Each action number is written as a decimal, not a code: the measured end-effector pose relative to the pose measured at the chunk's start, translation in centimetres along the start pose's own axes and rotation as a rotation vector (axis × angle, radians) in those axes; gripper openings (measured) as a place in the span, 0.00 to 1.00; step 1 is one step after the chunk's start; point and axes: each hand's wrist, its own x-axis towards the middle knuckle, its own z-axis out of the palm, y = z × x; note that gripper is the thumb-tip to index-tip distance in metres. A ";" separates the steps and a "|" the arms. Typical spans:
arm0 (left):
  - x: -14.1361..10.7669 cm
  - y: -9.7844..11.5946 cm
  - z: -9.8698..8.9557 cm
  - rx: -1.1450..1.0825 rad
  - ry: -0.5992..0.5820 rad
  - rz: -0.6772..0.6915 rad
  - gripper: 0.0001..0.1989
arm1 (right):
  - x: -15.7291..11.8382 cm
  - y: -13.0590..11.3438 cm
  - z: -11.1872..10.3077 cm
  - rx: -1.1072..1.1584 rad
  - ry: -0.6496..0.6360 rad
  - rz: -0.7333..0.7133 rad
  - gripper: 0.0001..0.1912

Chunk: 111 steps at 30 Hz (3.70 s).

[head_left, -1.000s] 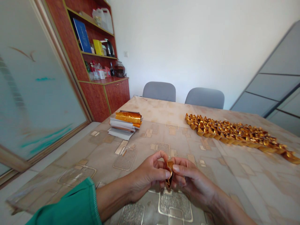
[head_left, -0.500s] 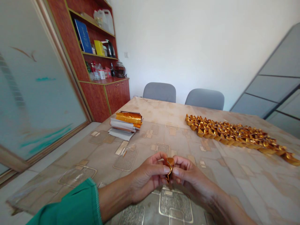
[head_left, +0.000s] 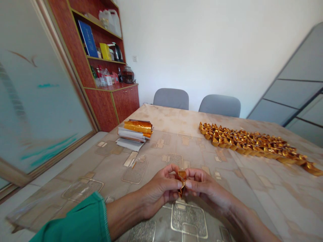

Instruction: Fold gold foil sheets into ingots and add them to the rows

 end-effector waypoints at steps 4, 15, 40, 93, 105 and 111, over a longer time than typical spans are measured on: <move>0.3 0.3 -0.4 -0.078 -0.036 -0.057 0.19 | 0.2 0.3 -0.1 -0.001 0.050 -0.030 0.16; 0.4 0.5 -0.4 -0.103 -0.037 -0.051 0.17 | 0.1 0.2 -0.1 0.006 0.058 -0.035 0.16; 0.4 0.9 -0.2 -0.033 0.036 0.216 0.16 | 0.1 1.0 -0.5 0.054 0.217 -0.139 0.17; 0.3 0.2 0.8 0.360 0.161 0.268 0.09 | 0.4 1.2 0.8 0.169 0.022 -0.026 0.11; 0.4 -0.1 0.7 0.314 0.128 0.250 0.13 | 0.4 1.5 0.5 0.125 -0.011 -0.054 0.10; 0.4 0.1 0.7 0.329 0.140 0.250 0.12 | 0.3 1.4 0.5 0.120 -0.031 -0.059 0.09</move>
